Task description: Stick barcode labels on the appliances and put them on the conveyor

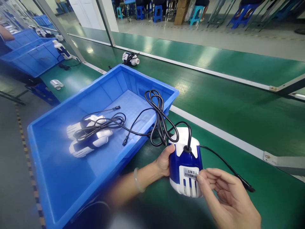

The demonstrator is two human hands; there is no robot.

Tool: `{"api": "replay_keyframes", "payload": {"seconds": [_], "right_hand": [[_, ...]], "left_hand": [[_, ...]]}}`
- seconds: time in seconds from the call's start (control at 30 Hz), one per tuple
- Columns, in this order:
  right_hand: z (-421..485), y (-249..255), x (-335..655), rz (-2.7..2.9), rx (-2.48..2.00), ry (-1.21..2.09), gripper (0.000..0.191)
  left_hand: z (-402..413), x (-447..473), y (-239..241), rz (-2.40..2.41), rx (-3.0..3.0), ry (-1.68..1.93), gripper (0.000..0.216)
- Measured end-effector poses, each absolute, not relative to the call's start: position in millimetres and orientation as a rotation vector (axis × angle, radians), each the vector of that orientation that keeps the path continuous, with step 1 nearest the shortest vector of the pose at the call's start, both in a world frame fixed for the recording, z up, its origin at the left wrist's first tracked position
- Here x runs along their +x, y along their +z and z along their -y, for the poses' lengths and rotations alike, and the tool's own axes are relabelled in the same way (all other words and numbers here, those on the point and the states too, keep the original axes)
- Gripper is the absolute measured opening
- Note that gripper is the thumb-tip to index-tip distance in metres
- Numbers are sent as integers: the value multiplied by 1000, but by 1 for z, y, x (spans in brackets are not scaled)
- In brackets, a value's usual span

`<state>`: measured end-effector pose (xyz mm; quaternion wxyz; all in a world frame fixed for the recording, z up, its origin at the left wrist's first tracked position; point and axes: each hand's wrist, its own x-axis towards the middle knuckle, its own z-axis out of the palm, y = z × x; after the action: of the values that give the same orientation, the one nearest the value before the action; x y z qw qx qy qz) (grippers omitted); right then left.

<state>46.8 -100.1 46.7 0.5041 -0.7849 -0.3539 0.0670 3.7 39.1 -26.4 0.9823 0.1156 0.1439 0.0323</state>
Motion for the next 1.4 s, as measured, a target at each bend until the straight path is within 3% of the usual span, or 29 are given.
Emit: {"api": "replay_keyframes", "payload": {"seconds": [0.5, 0.7, 0.9, 1.13, 1.4], "right_hand": [[105, 42, 46, 1035, -1991, 104, 27], [97, 37, 56, 1134, -2101, -92, 47], [96, 29, 76, 857, -1882, 567, 49], [72, 52, 106, 979, -1945, 317, 42], [20, 121, 117, 968, -1604, 1040, 57]], "left_hand": [[-37, 3, -31, -270, 220, 107, 75], [-37, 3, -24, -284, 273, 91, 84], [-38, 4, -21, -232, 287, 58, 90], [-36, 6, -20, -253, 284, 153, 78], [-30, 11, -30, -102, 281, 208, 65]]}}
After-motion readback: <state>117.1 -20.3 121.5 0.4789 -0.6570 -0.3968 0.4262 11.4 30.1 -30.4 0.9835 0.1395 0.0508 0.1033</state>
